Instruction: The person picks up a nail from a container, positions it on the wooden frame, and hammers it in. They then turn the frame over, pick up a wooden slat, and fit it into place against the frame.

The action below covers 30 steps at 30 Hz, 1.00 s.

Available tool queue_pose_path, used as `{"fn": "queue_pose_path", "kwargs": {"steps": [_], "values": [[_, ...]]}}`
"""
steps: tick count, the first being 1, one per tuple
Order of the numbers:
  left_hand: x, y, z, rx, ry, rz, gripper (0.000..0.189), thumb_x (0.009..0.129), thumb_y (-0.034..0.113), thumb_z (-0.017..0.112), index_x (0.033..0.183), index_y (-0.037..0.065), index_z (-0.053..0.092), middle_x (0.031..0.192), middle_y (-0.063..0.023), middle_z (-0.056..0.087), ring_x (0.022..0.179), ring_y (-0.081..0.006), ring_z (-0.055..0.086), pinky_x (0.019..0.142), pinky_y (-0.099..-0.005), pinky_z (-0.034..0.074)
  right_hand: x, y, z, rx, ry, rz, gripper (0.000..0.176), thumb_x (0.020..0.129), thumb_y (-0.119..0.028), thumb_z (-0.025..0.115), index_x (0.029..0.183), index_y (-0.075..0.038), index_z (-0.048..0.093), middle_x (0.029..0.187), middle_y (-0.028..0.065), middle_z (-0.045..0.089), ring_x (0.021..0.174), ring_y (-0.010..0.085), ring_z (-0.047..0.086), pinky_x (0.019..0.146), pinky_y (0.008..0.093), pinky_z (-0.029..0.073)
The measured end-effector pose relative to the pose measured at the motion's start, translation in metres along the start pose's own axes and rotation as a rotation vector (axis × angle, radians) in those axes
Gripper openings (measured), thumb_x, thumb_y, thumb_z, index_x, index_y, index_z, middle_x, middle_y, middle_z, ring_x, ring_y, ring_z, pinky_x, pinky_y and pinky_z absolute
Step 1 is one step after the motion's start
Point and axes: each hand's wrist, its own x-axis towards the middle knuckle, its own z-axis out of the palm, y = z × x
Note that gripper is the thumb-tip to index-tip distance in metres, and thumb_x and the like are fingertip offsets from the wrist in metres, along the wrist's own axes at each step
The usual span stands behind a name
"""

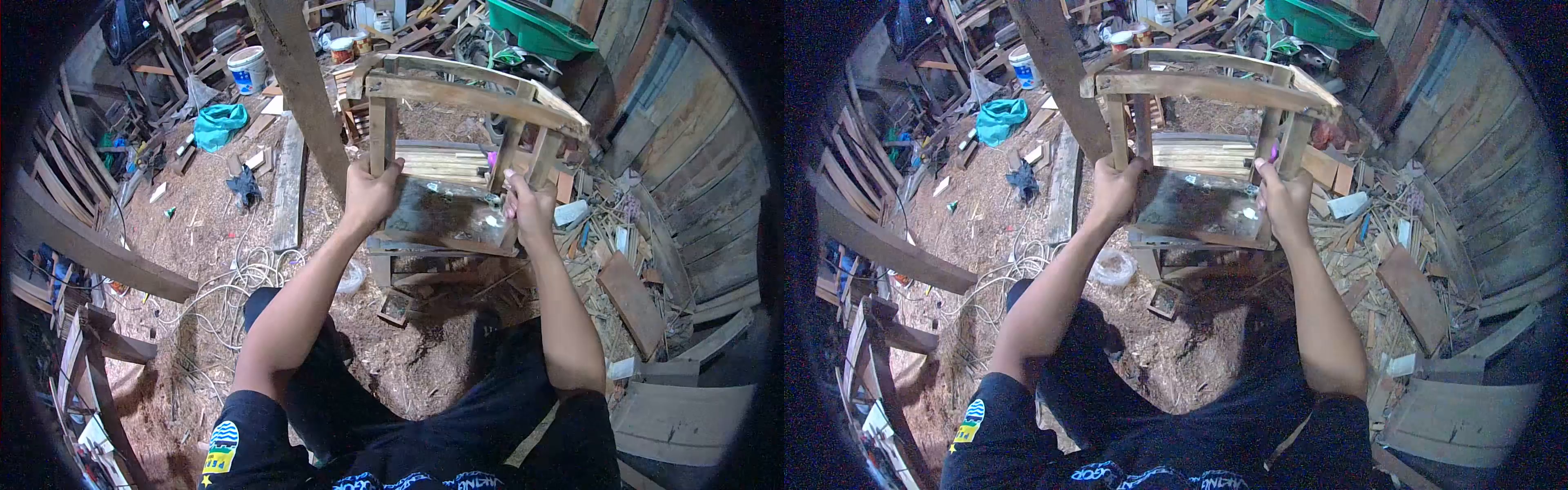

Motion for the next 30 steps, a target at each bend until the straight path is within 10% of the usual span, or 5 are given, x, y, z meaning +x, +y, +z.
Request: {"fn": "queue_pose_path", "kwargs": {"steps": [6, 10, 14, 19, 30], "values": [[0.012, 0.028, -0.011, -0.166, -0.066, -0.327, 0.026, 0.091, 0.022, 0.069, 0.088, -0.002, 0.061, 0.057, -0.0018, 0.054, 0.043, -0.0095, 0.048, 0.041, -0.0267, 0.035, 0.024, -0.033, -0.029, -0.128, -0.441, 0.096, 0.030, 0.099, -0.023, 0.057, 0.115, 0.002, 0.061, 0.078, 0.0062, 0.067, 0.074, 0.0164, 0.065, 0.075, 0.0303, 0.051], [0.032, 0.023, -0.023, -0.197, -0.151, -0.325, 0.029, 0.091, 0.023, 0.072, 0.078, 0.004, 0.055, 0.055, -0.0005, 0.051, 0.041, -0.0091, 0.044, 0.039, -0.0266, 0.032, 0.024, -0.042, -0.049, -0.251, -0.794, 0.165, 0.067, 0.087, -0.011, 0.069, 0.145, -0.001, 0.037, 0.123, 0.0142, 0.061, 0.118, 0.0206, 0.058, 0.102, 0.0337, 0.045], [0.041, 0.017, -0.026, -0.295, -0.164, -0.448, 0.028, 0.090, 0.024, 0.072, 0.078, 0.005, 0.056, 0.054, 0.0017, 0.047, 0.041, -0.0096, 0.043, 0.039, -0.0265, 0.033, 0.019, -0.020, -0.065, -0.519, -0.869, 0.248, 0.079, 0.069, 0.010, 0.076, 0.141, -0.003, 0.044, 0.135, 0.0117, 0.054, 0.132, 0.0223, 0.046, 0.110, 0.0356, 0.037], [0.052, 0.007, -0.030, -0.386, -0.143, -0.466, 0.022, 0.094, 0.024, 0.067, 0.086, 0.005, 0.056, 0.057, 0.0021, 0.046, 0.044, -0.0104, 0.044, 0.040, -0.0266, 0.035, 0.007, -0.030, -0.048, -0.684, -1.058, -0.100, 0.065, 0.071, -0.018, 0.087, 0.126, 0.001, 0.059, 0.124, 0.0123, 0.062, 0.119, 0.0199, 0.055, 0.104, 0.0325, 0.040], [0.067, 0.000, -0.050, -1.092, -0.408, -0.632, 0.028, 0.099, 0.026, 0.057, 0.108, 0.001, 0.053, 0.081, -0.0069, 0.061, 0.066, -0.0159, 0.059, 0.060, -0.0327, 0.053, 0.013, -0.010, -0.036, 0.028, -0.327, -0.098, 0.034, 0.089, -0.014, 0.074, 0.118, -0.002, 0.061, 0.106, 0.0043, 0.067, 0.093, 0.0103, 0.060, 0.082, 0.0289, 0.049]]}}
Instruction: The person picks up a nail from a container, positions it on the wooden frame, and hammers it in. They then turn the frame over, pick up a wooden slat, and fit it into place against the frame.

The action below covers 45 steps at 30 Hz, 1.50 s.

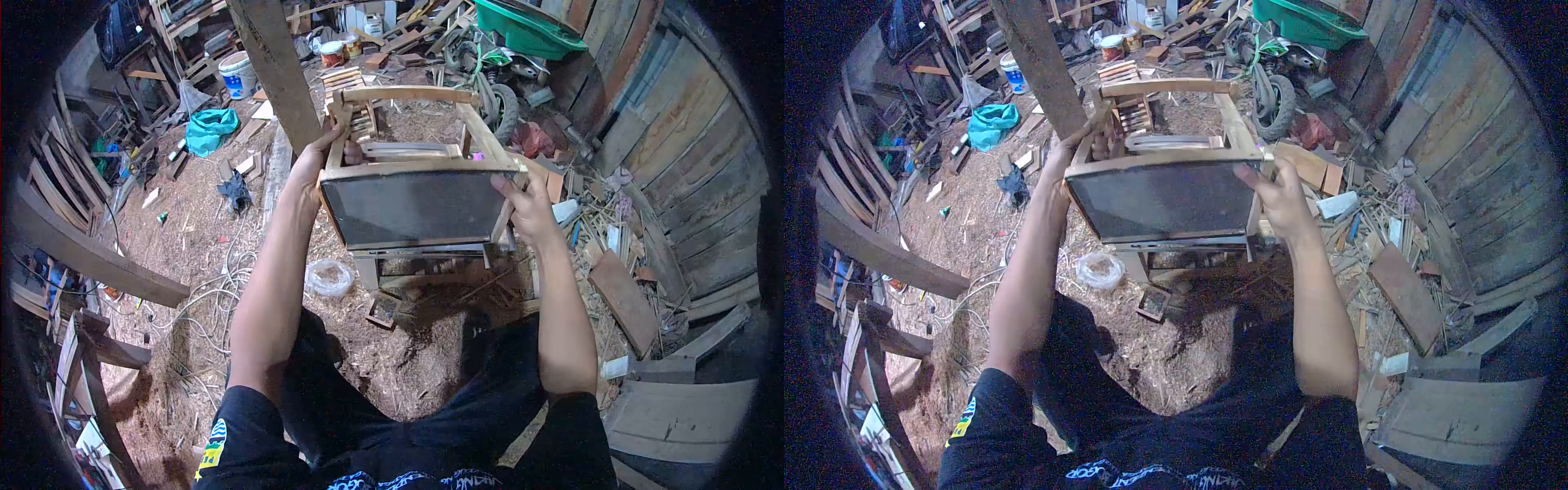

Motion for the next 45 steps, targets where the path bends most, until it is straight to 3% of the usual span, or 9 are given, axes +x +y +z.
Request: {"fn": "queue_pose_path", "kwargs": {"steps": [4, 12, 17, 27, 30, 32, 36, 42, 45], "values": [[0.000, -0.009, 0.005, 0.296, 0.127, 0.220, 0.041, 0.102, 0.037, 0.051, 0.122, 0.001, 0.057, 0.096, -0.0122, 0.069, 0.081, -0.0205, 0.070, 0.068, -0.0322, 0.060, 0.017, 0.001, 0.000, 0.123, 0.041, 0.056, 0.030, 0.092, -0.018, 0.071, 0.116, -0.002, 0.062, 0.110, 0.0066, 0.066, 0.095, 0.0127, 0.061, 0.084, 0.0304, 0.049], [-0.032, -0.022, 0.030, 0.422, 0.250, 0.253, 0.053, 0.102, 0.052, 0.043, 0.127, 0.008, 0.058, 0.117, -0.0089, 0.063, 0.104, -0.0194, 0.063, 0.088, -0.0364, 0.055, 0.035, 0.004, 0.004, 0.176, 0.105, 0.074, 0.032, 0.096, -0.029, 0.066, 0.107, 0.001, 0.065, 0.102, 0.0078, 0.069, 0.087, 0.0147, 0.066, 0.077, 0.0313, 0.054], [-0.030, -0.018, 0.013, 0.385, 0.248, 0.328, 0.052, 0.103, 0.050, 0.042, 0.124, 0.006, 0.059, 0.112, -0.0103, 0.065, 0.097, -0.0192, 0.065, 0.082, -0.0344, 0.057, 0.036, -0.002, 0.002, 0.376, -0.061, 0.150, 0.044, 0.098, -0.041, 0.059, 0.112, 0.000, 0.063, 0.104, 0.0093, 0.069, 0.093, 0.0154, 0.065, 0.082, 0.0327, 0.054], [-0.024, -0.019, 0.015, 0.433, 0.324, 0.359, 0.054, 0.101, 0.051, 0.046, 0.117, 0.001, 0.061, 0.103, -0.0109, 0.067, 0.087, -0.0189, 0.067, 0.075, -0.0321, 0.058, 0.036, 0.001, 0.023, 0.364, 0.079, 0.192, 0.055, 0.102, -0.050, 0.044, 0.133, -0.006, 0.054, 0.124, 0.0102, 0.063, 0.111, 0.0208, 0.062, 0.095, 0.0368, 0.051], [-0.021, -0.020, 0.021, 0.519, 0.483, 0.327, 0.057, 0.102, 0.053, 0.043, 0.119, 0.001, 0.061, 0.104, -0.0119, 0.068, 0.085, -0.0201, 0.067, 0.075, -0.0334, 0.058, 0.036, 0.000, 0.029, 0.376, 0.121, 0.205, 0.057, 0.101, -0.053, 0.043, 0.133, -0.006, 0.054, 0.124, 0.0105, 0.062, 0.111, 0.0216, 0.062, 0.095, 0.0367, 0.050], [-0.012, -0.020, 0.005, 0.287, 0.274, 0.261, 0.057, 0.102, 0.053, 0.040, 0.118, 0.002, 0.061, 0.104, -0.0131, 0.068, 0.083, -0.0214, 0.068, 0.072, -0.0365, 0.059, 0.032, -0.004, 0.028, 0.375, 0.088, 0.218, 0.059, 0.101, -0.054, 0.043, 0.133, -0.007, 0.053, 0.124, 0.0109, 0.062, 0.111, 0.0222, 0.062, 0.095, 0.0372, 0.051], [-0.004, -0.014, -0.016, 0.241, 0.288, 0.115, 0.044, 0.103, 0.042, 0.041, 0.111, 0.004, 0.062, 0.096, -0.0125, 0.068, 0.076, -0.0226, 0.068, 0.068, -0.0390, 0.060, 0.030, -0.002, 0.026, 0.381, 0.059, 0.249, 0.062, 0.099, -0.057, 0.044, 0.134, -0.007, 0.052, 0.122, 0.0115, 0.062, 0.108, 0.0233, 0.063, 0.092, 0.0382, 0.052], [-0.006, -0.020, -0.006, 0.388, 0.478, 0.202, 0.047, 0.098, 0.049, 0.051, 0.107, 0.005, 0.064, 0.090, -0.0096, 0.067, 0.072, -0.0199, 0.066, 0.065, -0.0372, 0.058, 0.030, -0.005, 0.032, 0.370, 0.078, 0.225, 0.062, 0.099, -0.058, 0.044, 0.134, -0.007, 0.052, 0.120, 0.0112, 0.063, 0.106, 0.0227, 0.064, 0.089, 0.0370, 0.054], [-0.009, -0.021, -0.004, 0.459, 0.533, 0.238, 0.055, 0.103, 0.051, 0.041, 0.115, 0.003, 0.064, 0.101, -0.0085, 0.067, 0.083, -0.0189, 0.067, 0.072, -0.0370, 0.057, 0.031, -0.003, 0.031, 0.383, 0.089, 0.254, 0.061, 0.099, -0.056, 0.044, 0.134, -0.007, 0.052, 0.119, 0.0111, 0.063, 0.106, 0.0223, 0.064, 0.090, 0.0369, 0.054]]}}
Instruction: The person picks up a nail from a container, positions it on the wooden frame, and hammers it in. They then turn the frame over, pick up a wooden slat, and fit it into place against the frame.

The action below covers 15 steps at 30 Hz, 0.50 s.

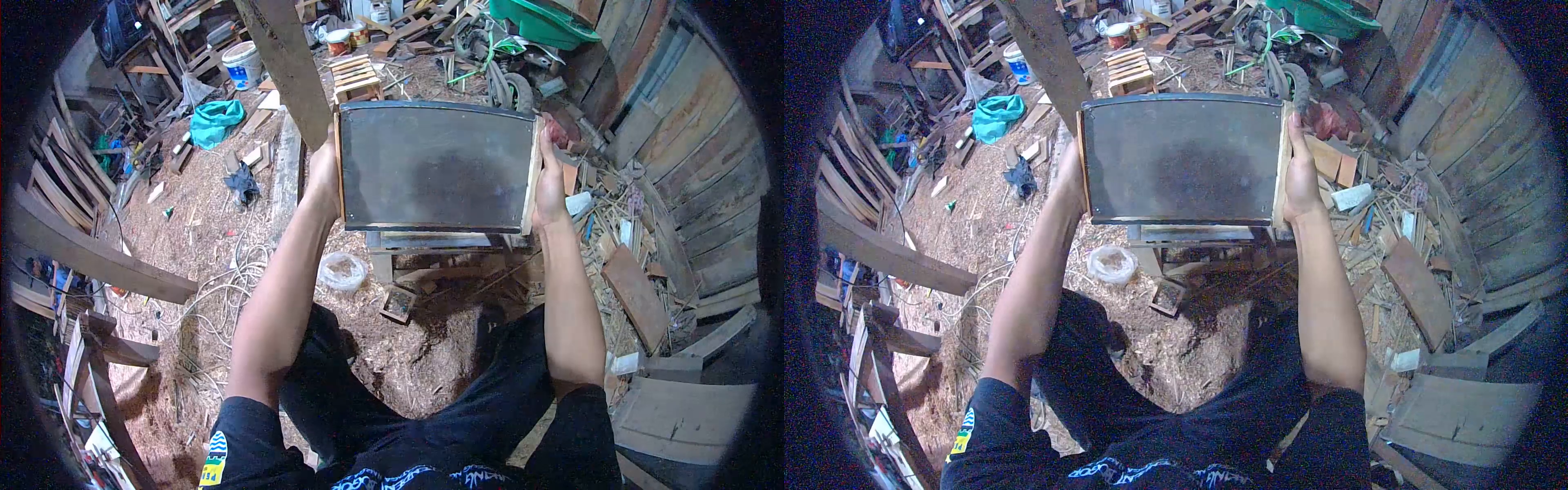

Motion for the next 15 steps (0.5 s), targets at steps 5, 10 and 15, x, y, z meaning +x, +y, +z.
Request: {"fn": "queue_pose_path", "kwargs": {"steps": [5, 10, 15], "values": [[0.002, 0.008, 0.004, 0.131, 0.105, 0.049, 0.059, 0.103, 0.052, 0.040, 0.119, 0.000, 0.061, 0.104, -0.0123, 0.066, 0.087, -0.0217, 0.067, 0.075, -0.0381, 0.057, 0.005, 0.002, -0.001, 0.058, -0.030, 0.007, 0.060, 0.101, -0.055, 0.042, 0.133, -0.006, 0.053, 0.122, 0.0118, 0.062, 0.108, 0.0220, 0.063, 0.091, 0.0364, 0.053], [0.016, 0.012, 0.009, -0.069, 0.016, 0.025, 0.059, 0.105, 0.050, 0.033, 0.121, 0.000, 0.058, 0.107, -0.0145, 0.065, 0.089, -0.0238, 0.067, 0.083, -0.0400, 0.057, 0.012, -0.005, -0.013, -0.286, 0.208, -0.138, 0.064, 0.100, -0.056, 0.046, 0.130, 0.000, 0.055, 0.125, 0.0119, 0.061, 0.107, 0.0191, 0.062, 0.092, 0.0332, 0.049], [0.010, 0.023, 0.011, -0.296, -0.166, 0.099, 0.051, 0.106, 0.044, 0.032, 0.118, 0.003, 0.060, 0.106, -0.0136, 0.068, 0.091, -0.0232, 0.068, 0.085, -0.0396, 0.056, -0.011, -0.010, -0.034, -0.643, -0.129, -0.088, 0.070, 0.092, -0.056, 0.061, 0.128, 0.003, 0.054, 0.119, 0.0095, 0.062, 0.108, 0.0162, 0.058, 0.093, 0.0307, 0.046]]}}
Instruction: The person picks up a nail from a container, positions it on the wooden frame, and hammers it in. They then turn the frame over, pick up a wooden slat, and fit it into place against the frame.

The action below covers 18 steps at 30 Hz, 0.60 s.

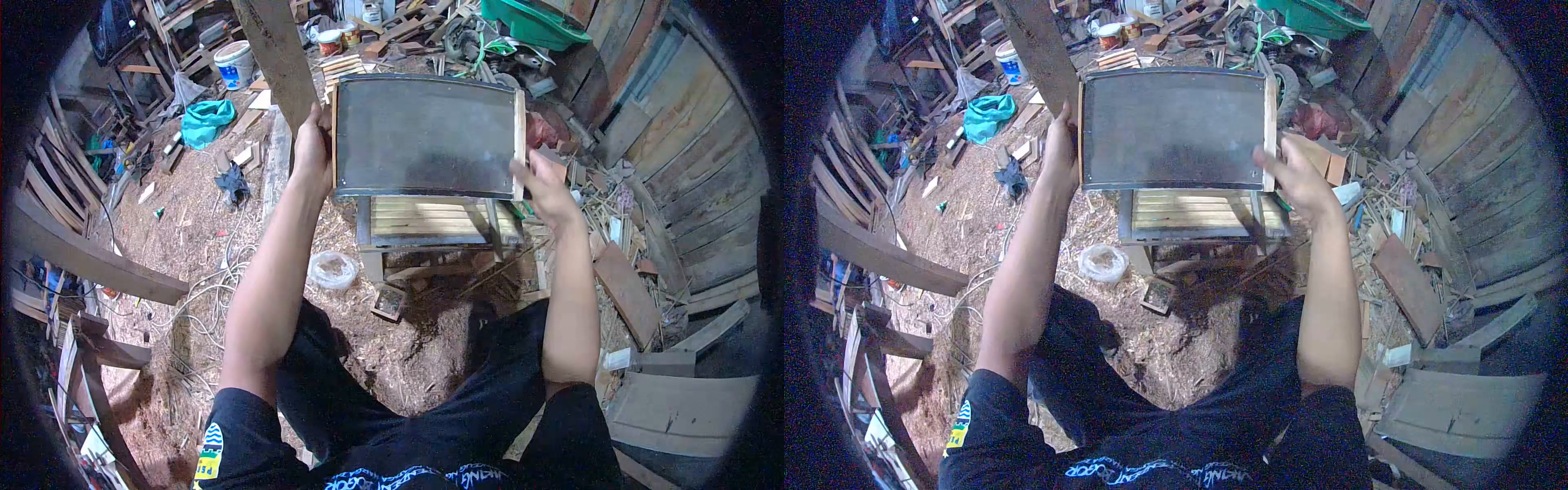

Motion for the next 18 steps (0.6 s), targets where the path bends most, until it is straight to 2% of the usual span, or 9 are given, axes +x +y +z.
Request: {"fn": "queue_pose_path", "kwargs": {"steps": [3, 5, 6, 7, 10, 11, 13, 15, 18], "values": [[0.008, -0.004, -0.007, -0.012, -0.025, 0.003, 0.052, 0.105, 0.046, 0.033, 0.116, 0.004, 0.062, 0.101, -0.0112, 0.070, 0.090, -0.0215, 0.068, 0.083, -0.0380, 0.057, -0.006, -0.001, -0.009, -0.261, -0.158, -0.020, 0.069, 0.089, -0.047, 0.071, 0.132, 0.002, 0.049, 0.117, 0.0088, 0.061, 0.108, 0.0171, 0.057, 0.091, 0.0311, 0.047], [0.012, -0.006, -0.015, -0.005, -0.020, -0.004, 0.053, 0.105, 0.048, 0.033, 0.115, 0.005, 0.062, 0.099, -0.0102, 0.070, 0.088, -0.0207, 0.068, 0.081, -0.0372, 0.057, -0.004, 0.011, -0.014, -0.173, -0.180, 0.241, 0.061, 0.093, -0.042, 0.067, 0.132, 0.001, 0.049, 0.117, 0.0085, 0.061, 0.109, 0.0187, 0.058, 0.091, 0.0344, 0.051], [0.015, -0.007, -0.022, 0.099, -0.045, 0.003, 0.058, 0.102, 0.052, 0.038, 0.122, 0.002, 0.059, 0.111, -0.0141, 0.067, 0.100, -0.0237, 0.065, 0.088, -0.0392, 0.053, -0.004, 0.009, -0.010, -0.171, -0.181, 0.243, 0.061, 0.093, -0.042, 0.067, 0.132, 0.001, 0.049, 0.117, 0.0085, 0.061, 0.109, 0.0187, 0.058, 0.091, 0.0344, 0.051], [0.011, -0.006, -0.021, 0.203, -0.069, 0.010, 0.067, 0.099, 0.056, 0.042, 0.130, -0.001, 0.055, 0.122, -0.0181, 0.064, 0.112, -0.0266, 0.062, 0.095, -0.0412, 0.050, -0.003, 0.004, 0.000, -0.073, -0.069, 0.195, 0.056, 0.094, -0.041, 0.066, 0.129, 0.002, 0.053, 0.115, 0.0085, 0.061, 0.108, 0.0184, 0.059, 0.088, 0.0359, 0.055], [-0.025, -0.006, 0.001, 0.213, -0.033, 0.097, 0.073, 0.099, 0.058, 0.042, 0.138, -0.002, 0.048, 0.135, -0.0194, 0.056, 0.124, -0.0268, 0.054, 0.105, -0.0396, 0.042, 0.007, -0.002, 0.012, 0.058, 0.130, 0.165, 0.049, 0.095, -0.039, 0.064, 0.120, 0.003, 0.058, 0.110, 0.0084, 0.061, 0.103, 0.0172, 0.060, 0.083, 0.0371, 0.060], [-0.028, -0.008, 0.000, 0.216, -0.035, 0.099, 0.073, 0.099, 0.058, 0.042, 0.138, -0.002, 0.048, 0.135, -0.0194, 0.056, 0.124, -0.0268, 0.054, 0.105, -0.0396, 0.042, 0.013, -0.004, 0.013, 0.092, 0.218, 0.177, 0.047, 0.096, -0.040, 0.063, 0.115, 0.004, 0.061, 0.107, 0.0082, 0.061, 0.101, 0.0164, 0.061, 0.081, 0.0368, 0.062], [-0.026, -0.017, -0.009, 0.324, -0.242, 0.221, 0.063, 0.103, 0.053, 0.039, 0.138, 0.001, 0.047, 0.125, -0.0128, 0.061, 0.118, -0.0235, 0.057, 0.107, -0.0347, 0.038, 0.023, 0.003, 0.013, 0.113, 0.258, 0.135, 0.047, 0.095, -0.042, 0.063, 0.108, 0.004, 0.063, 0.101, 0.0070, 0.061, 0.093, 0.0160, 0.063, 0.074, 0.0358, 0.063], [-0.020, -0.025, -0.011, 0.628, -0.128, 0.422, 0.063, 0.104, 0.050, 0.040, 0.139, -0.002, 0.045, 0.132, -0.0151, 0.056, 0.120, -0.0252, 0.053, 0.109, -0.0369, 0.037, 0.030, 0.007, 0.017, 0.069, 0.291, 0.122, 0.046, 0.096, -0.042, 0.062, 0.103, 0.003, 0.066, 0.093, 0.0057, 0.063, 0.083, 0.0147, 0.065, 0.069, 0.0346, 0.063], [-0.018, -0.009, -0.015, 0.307, -0.195, 0.173, 0.061, 0.103, 0.049, 0.042, 0.140, 0.000, 0.046, 0.131, -0.0139, 0.059, 0.118, -0.0237, 0.058, 0.101, -0.0369, 0.045, 0.024, -0.005, 0.019, 0.148, 0.245, 0.022, 0.046, 0.096, -0.043, 0.061, 0.099, 0.003, 0.068, 0.084, 0.0033, 0.062, 0.073, 0.0123, 0.065, 0.064, 0.0323, 0.063]]}}
